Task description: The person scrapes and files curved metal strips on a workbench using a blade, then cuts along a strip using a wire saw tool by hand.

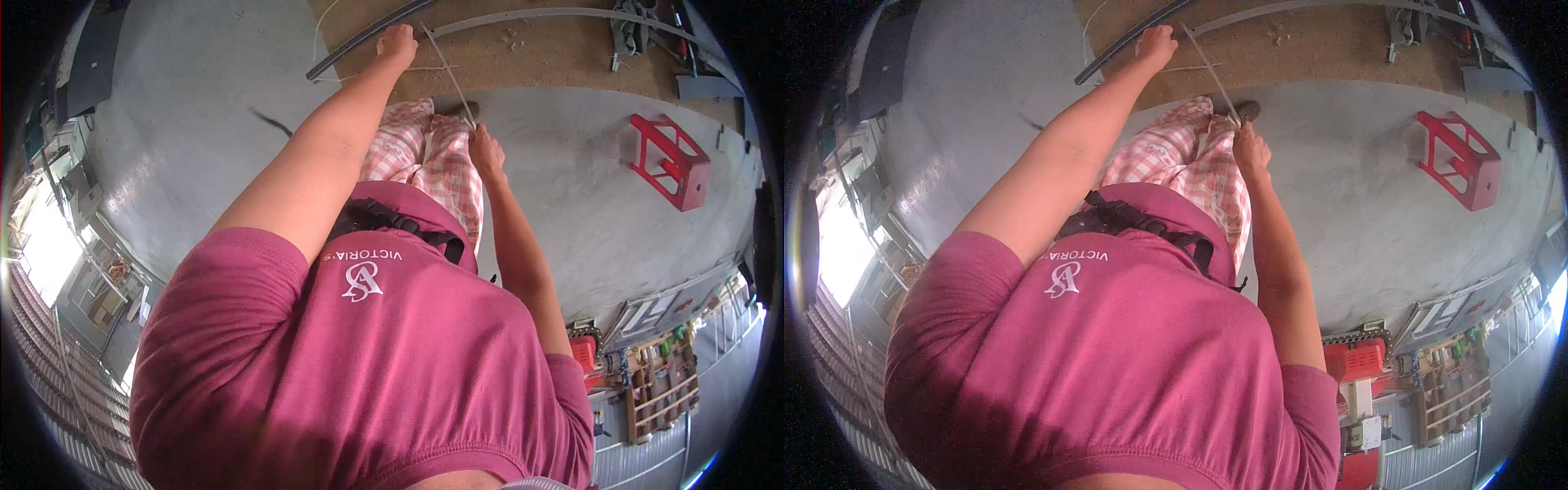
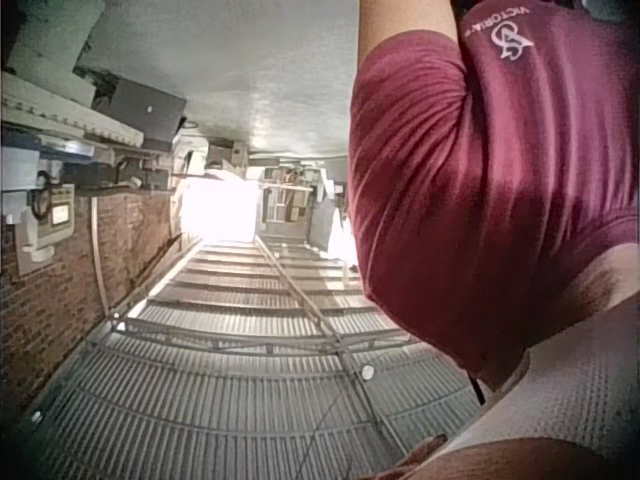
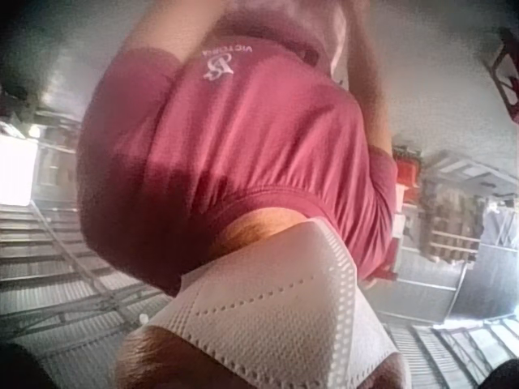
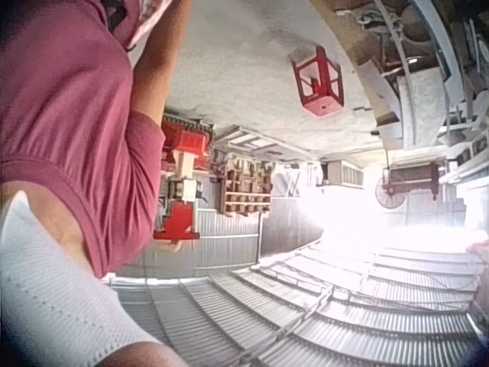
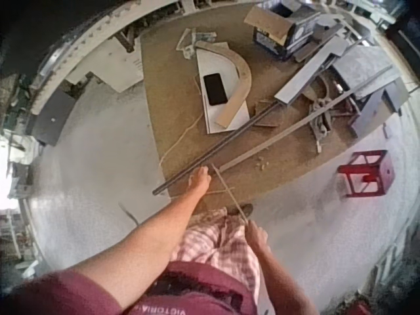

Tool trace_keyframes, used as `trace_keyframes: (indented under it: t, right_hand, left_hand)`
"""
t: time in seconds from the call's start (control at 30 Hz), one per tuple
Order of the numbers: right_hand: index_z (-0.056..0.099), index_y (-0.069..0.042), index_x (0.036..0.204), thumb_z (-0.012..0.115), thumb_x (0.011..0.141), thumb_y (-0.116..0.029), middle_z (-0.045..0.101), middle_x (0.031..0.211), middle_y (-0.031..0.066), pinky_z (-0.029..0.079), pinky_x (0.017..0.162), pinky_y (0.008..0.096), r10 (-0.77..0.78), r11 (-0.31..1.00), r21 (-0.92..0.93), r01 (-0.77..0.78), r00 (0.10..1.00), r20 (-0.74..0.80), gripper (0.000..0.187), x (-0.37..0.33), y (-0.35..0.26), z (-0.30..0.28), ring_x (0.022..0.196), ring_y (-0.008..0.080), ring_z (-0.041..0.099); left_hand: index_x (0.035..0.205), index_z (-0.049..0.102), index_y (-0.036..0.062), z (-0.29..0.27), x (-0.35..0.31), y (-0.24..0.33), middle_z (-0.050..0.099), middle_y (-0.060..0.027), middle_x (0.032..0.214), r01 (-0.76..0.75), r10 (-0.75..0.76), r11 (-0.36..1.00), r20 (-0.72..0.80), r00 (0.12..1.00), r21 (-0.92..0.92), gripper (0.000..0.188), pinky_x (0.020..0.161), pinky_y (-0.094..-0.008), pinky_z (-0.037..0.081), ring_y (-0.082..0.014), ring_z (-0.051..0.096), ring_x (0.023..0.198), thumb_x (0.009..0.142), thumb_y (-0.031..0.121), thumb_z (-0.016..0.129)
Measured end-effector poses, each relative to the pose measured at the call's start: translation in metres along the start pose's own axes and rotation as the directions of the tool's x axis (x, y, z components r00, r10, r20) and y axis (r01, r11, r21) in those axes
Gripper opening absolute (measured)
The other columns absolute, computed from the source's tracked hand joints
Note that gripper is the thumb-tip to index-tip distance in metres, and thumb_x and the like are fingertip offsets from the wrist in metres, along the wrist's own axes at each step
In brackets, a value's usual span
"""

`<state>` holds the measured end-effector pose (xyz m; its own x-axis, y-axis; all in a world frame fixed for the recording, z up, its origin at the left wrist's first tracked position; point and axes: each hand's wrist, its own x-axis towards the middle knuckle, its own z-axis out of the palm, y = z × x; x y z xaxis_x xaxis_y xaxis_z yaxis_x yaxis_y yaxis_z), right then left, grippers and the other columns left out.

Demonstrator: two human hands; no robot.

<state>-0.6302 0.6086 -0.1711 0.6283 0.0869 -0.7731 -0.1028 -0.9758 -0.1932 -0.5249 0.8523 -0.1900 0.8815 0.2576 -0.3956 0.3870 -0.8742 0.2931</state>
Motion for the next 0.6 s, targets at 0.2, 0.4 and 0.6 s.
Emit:
trace_keyframes:
  t: [0.2, 0.4, 0.6]
  right_hand:
    - [0.047, -0.009, 0.095, 0.040, 0.084, -0.028, 0.059, 0.085, 0.0196, 0.044, 0.068, 0.0487, -0.117, 0.989, 0.069, 0.131, 0.977, -0.178, 0.023, 0.000, 0.011, 0.000, 0.081, 0.0376, 0.057]
    - [0.046, -0.009, 0.095, 0.039, 0.084, -0.030, 0.059, 0.086, 0.0207, 0.043, 0.069, 0.0498, -0.054, 0.997, 0.058, 0.060, 0.994, -0.100, 0.024, -0.008, 0.004, 0.003, 0.082, 0.0393, 0.056]
    - [0.044, -0.011, 0.098, 0.038, 0.085, -0.031, 0.058, 0.086, 0.0225, 0.042, 0.071, 0.0495, -0.032, 0.993, 0.107, 0.043, 0.994, -0.103, 0.025, -0.011, 0.006, -0.001, 0.083, 0.0402, 0.055]
  left_hand:
    - [0.086, 0.059, 0.0039, 0.004, -0.002, 0.002, 0.060, -0.0156, 0.087, -0.001, 0.001, 1.000, 0.034, 0.999, -0.007, 0.023, 0.074, -0.0420, 0.047, -0.0320, 0.057, 0.086, 0.070, 0.021, 0.060]
    - [0.082, 0.060, 0.0032, 0.005, 0.001, -0.005, 0.060, -0.0174, 0.082, -0.065, 0.066, 0.997, -0.013, 0.998, 0.045, 0.022, 0.073, -0.0430, 0.046, -0.0342, 0.057, 0.081, 0.069, 0.020, 0.060]
    - [0.080, 0.060, 0.0005, -0.009, -0.004, -0.009, 0.059, -0.0203, 0.083, -0.026, 0.021, 0.997, 0.067, 0.998, 0.069, 0.021, 0.073, -0.0435, 0.045, -0.0360, 0.056, 0.084, 0.068, 0.018, 0.058]
